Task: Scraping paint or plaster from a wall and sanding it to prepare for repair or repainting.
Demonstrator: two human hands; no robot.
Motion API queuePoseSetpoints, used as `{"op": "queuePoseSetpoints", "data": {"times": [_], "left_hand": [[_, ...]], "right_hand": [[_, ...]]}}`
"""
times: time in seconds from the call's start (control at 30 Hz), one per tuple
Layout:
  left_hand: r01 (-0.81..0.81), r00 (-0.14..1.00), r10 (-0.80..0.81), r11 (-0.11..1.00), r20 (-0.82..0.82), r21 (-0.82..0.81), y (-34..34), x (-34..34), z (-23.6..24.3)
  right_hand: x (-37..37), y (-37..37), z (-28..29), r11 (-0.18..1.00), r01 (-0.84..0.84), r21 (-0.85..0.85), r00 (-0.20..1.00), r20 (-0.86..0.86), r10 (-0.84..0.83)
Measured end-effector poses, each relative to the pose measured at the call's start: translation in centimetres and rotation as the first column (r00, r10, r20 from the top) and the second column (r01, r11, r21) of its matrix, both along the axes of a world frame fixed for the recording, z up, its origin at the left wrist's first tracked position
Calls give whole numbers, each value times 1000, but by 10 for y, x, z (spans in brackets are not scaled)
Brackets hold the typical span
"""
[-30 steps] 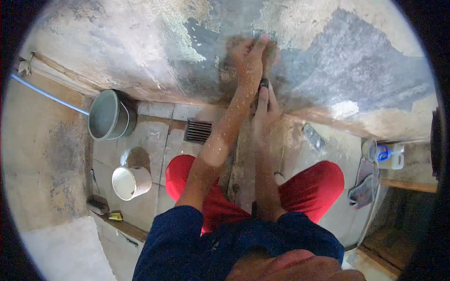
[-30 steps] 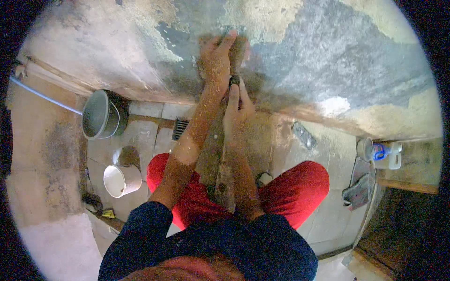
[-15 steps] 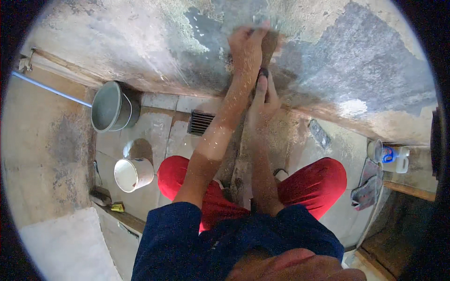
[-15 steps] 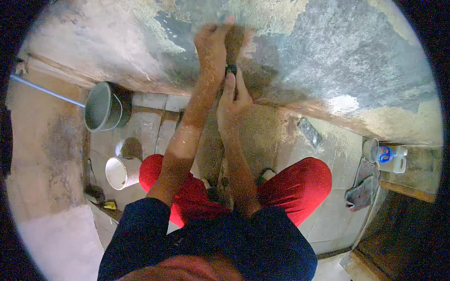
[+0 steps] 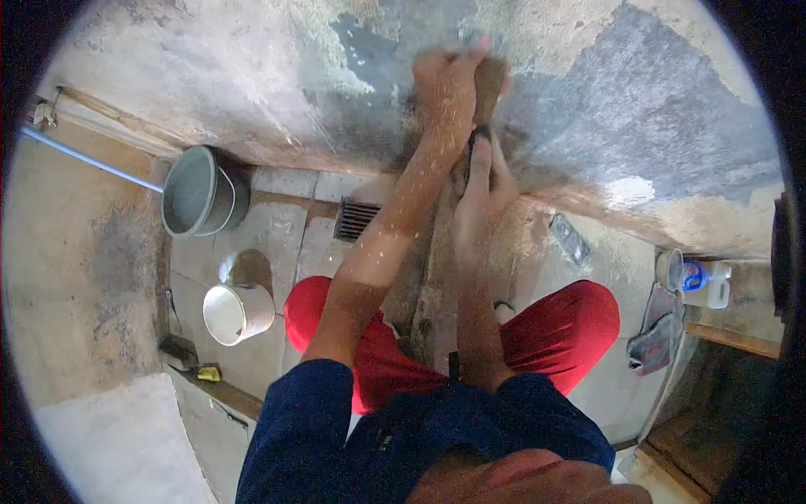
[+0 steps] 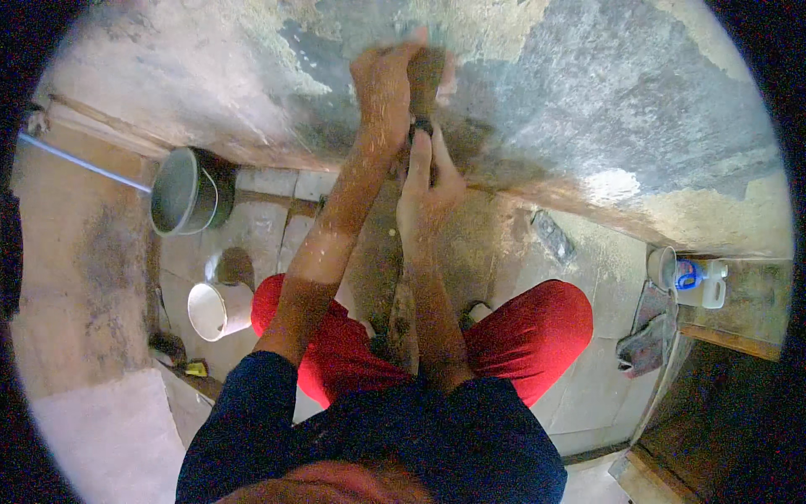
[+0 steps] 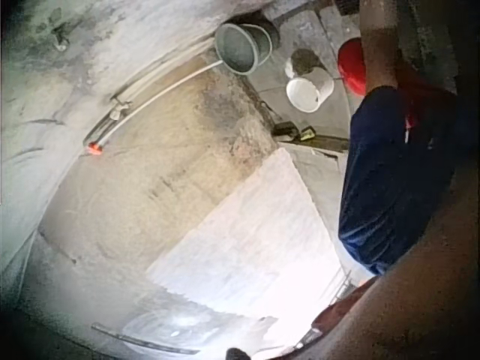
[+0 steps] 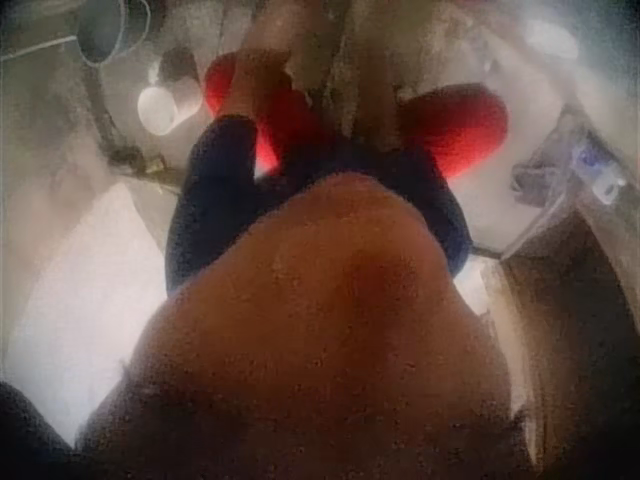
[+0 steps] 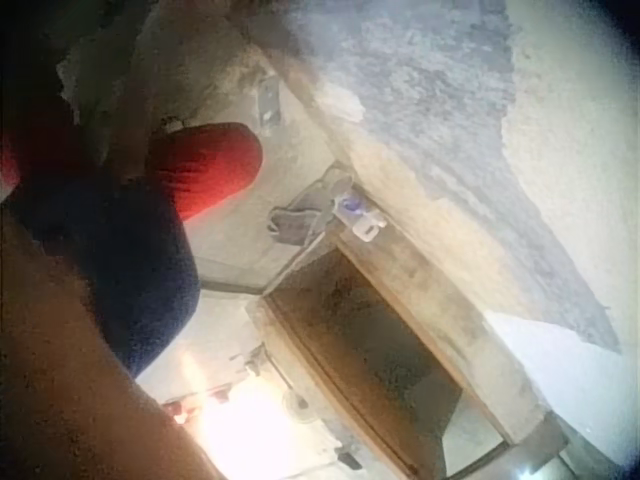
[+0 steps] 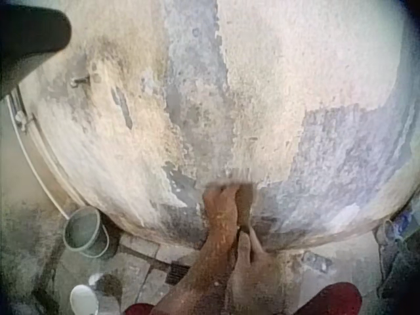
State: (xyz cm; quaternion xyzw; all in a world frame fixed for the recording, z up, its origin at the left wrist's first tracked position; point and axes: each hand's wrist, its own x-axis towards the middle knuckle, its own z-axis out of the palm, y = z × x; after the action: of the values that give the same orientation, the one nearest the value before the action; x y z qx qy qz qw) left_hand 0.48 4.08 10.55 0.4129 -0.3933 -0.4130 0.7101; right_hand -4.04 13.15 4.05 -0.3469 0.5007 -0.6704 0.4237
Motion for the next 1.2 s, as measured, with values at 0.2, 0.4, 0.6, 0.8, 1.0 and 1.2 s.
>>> {"op": "queuePoseSetpoints", "data": {"times": [0.2, 0.4, 0.6, 0.8, 1.0, 1.2], "left_hand": [[-56, 988, 66, 996, 139, -76, -22, -3, -38], [-62, 993, 56, 997, 108, 50, -13, -4, -12], [-127, 991, 128, 992, 35, -23, -12, 6, -33], [-94, 978, 49, 973, -205, -213, -24, -5, -46], [37, 961, -86, 982, -262, -187, -12, -10, -21], [57, 978, -80, 991, -192, -123, 1, -3, 21]], "right_hand": [[-5, -4, -9, 999, 21, -40, 995, -101, -25], [-6, -20, -9, 974, 23, -226, 953, -290, -90], [0, -2, 29, 994, -44, -100, 980, -199, 24], [-1, -5, -20, 985, 43, -165, 992, -111, -62], [-1, -12, -28, 973, 127, -194, 949, -261, -175], [-8, -10, 19, 989, 4, -146, 982, -185, -31]]}}
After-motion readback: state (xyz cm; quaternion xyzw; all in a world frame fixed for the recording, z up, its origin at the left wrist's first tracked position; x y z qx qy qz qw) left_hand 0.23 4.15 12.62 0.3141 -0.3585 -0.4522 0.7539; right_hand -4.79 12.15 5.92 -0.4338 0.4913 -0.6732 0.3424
